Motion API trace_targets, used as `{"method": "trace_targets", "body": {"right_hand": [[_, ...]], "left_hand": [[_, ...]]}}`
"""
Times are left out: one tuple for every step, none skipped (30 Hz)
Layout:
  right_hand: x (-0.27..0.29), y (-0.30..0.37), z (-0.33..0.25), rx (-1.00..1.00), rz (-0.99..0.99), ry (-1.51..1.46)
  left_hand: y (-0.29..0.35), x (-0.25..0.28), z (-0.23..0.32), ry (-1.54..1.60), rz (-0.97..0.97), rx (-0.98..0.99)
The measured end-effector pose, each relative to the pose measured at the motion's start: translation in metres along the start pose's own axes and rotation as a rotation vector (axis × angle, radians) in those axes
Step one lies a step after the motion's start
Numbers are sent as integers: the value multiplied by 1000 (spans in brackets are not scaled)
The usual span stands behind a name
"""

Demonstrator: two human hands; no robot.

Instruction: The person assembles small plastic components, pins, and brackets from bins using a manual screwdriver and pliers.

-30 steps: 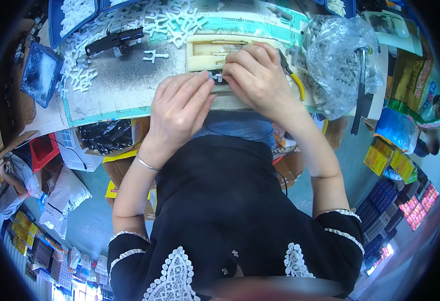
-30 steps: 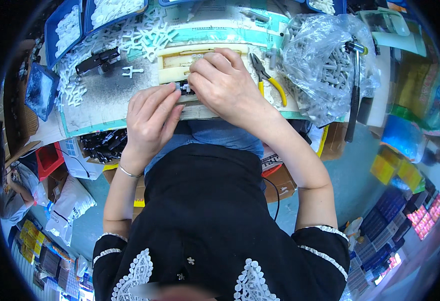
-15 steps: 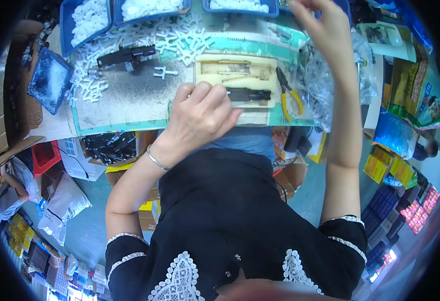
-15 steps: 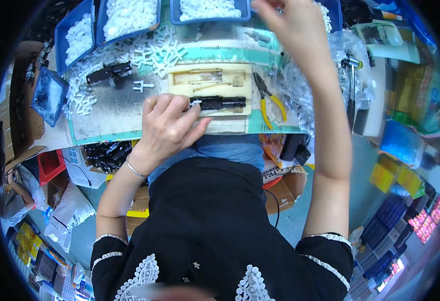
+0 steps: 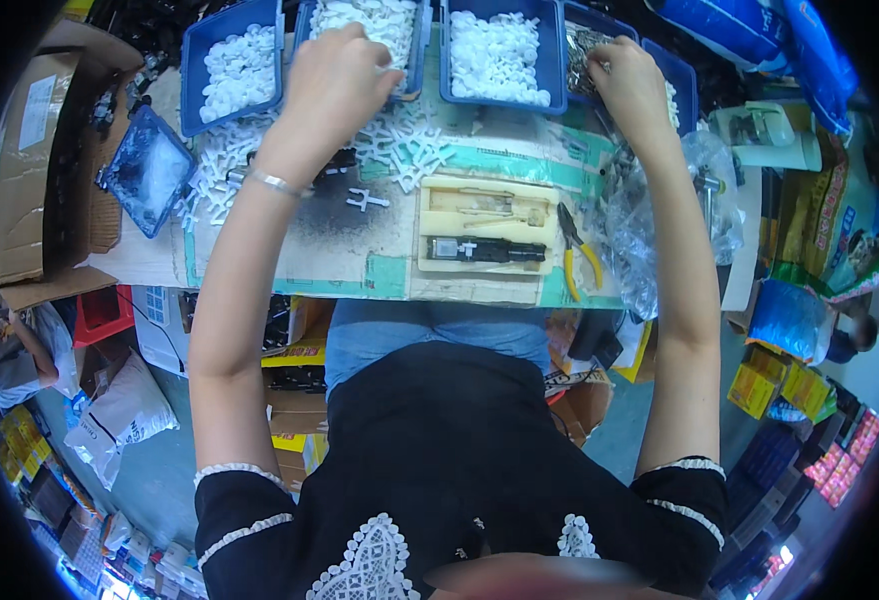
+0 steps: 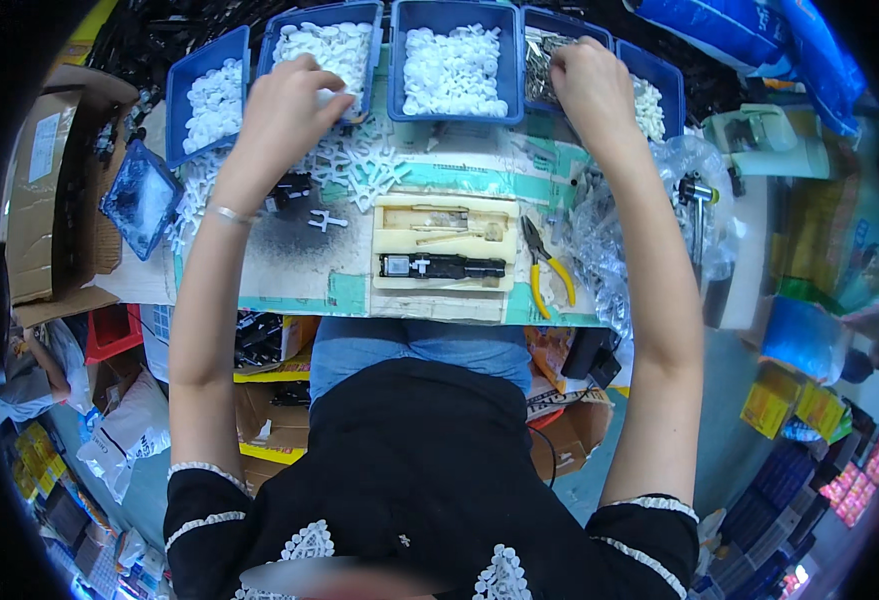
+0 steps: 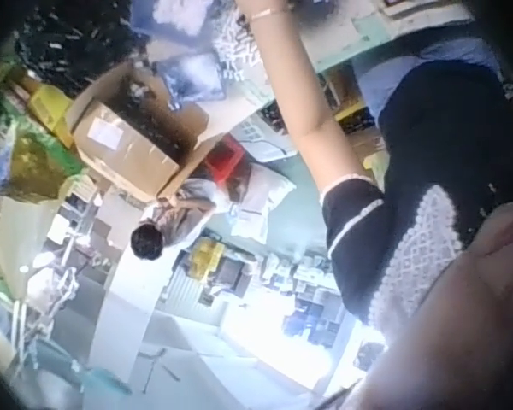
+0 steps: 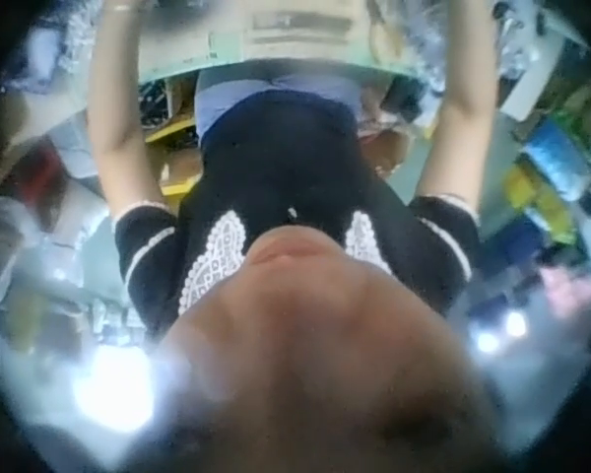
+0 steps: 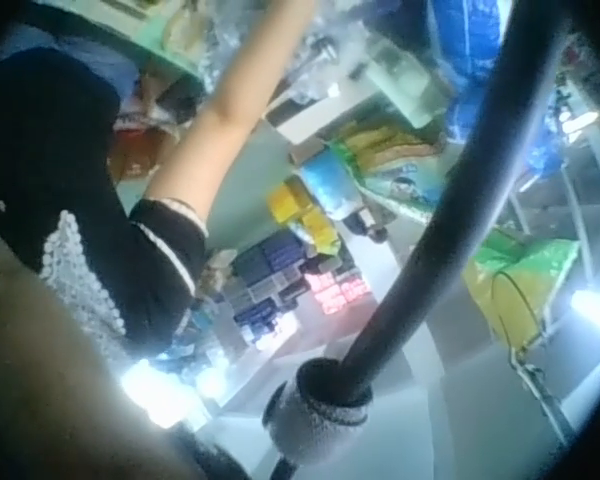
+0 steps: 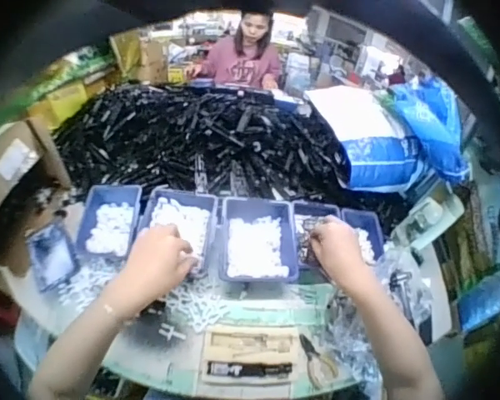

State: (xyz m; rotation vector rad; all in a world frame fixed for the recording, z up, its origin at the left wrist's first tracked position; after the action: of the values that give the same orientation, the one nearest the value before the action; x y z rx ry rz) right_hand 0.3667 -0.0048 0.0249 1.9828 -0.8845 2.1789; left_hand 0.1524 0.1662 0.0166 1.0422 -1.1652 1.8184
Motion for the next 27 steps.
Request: {"method": "trace_targets", "body": {"right_hand": [[1,1,1,4,5,1],[1,2,6,-48,-5,-115],[2,3,8,-100,-16,-232],[7,5,7,-139,5,-276],[13,6,3,-137,10,-277],[18,8,0,-170,22,-349],[26,11,-3,-206,36,-416],[31,14,-10,-210,40,-415],[35,18,-21,-213,36,-630],[41,23,-37,-211,28,-846],[51,28,-57,-229,-5,-1025],[56,36,-72,-198,42,-1124],[60,43,-85,-203,59,-1220],[63,51,-95,-198,104,-1289],[67,58,-106,-242,159,-1387],[66,64,-117,-229,172,-1386],[64,69,-122,-215,181,-1387],[68,73,-125,-135,194,-1272],[74,75,-129,-53,204,-1156],[79,78,-131,2,235,-1027],[81,80,-132,-1,229,-1024],[83,81,-130,-42,239,-1104],[84,83,-128,-83,251,-1184],[82,84,-126,-149,231,-1269],[83,86,-125,-149,227,-1269],[87,87,-127,-58,237,-1175],[90,89,-130,32,246,-1079]], "left_hand": [[-7,-2,1,-2,6,1],[-13,-8,1,-17,-86,33],[-17,-14,-1,-32,-178,64],[-20,-17,-1,-39,-218,70],[-19,-16,-1,-42,-215,70],[-18,-14,-2,-26,-207,91],[-17,-12,-1,-6,-199,106],[-15,-12,-1,-7,-199,100],[-12,-5,-3,94,-111,120],[-5,2,-3,195,-25,144],[1,5,5,200,-32,140],[10,5,11,548,-46,274],[19,2,19,899,-62,411],[28,2,35,1096,-80,429],[37,2,50,1294,-100,449],[45,1,60,1432,-127,414],[53,3,70,1475,-124,449],[59,3,76,1504,-102,470],[63,4,81,1533,-78,491],[66,4,86,1539,-81,496],[68,6,89,1569,-44,486],[68,8,91,1596,-7,472],[70,8,94,1600,-9,473],[71,7,96,1636,4,488],[74,7,97,1671,21,505],[75,7,100,1672,21,508],[77,8,101,1680,51,507]]}}
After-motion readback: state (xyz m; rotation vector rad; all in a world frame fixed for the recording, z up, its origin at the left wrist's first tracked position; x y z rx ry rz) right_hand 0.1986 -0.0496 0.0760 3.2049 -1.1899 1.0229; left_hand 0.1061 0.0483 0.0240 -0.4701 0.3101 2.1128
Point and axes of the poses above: each hand's wrist, its own y-axis away from the middle knuckle, its own x-axis out of the back of the hand, z = x × y, the point moved 6 cm from there along -y, towards the middle knuckle, and after that the axes turned 4 degrees about y, right-handed, at the moved point
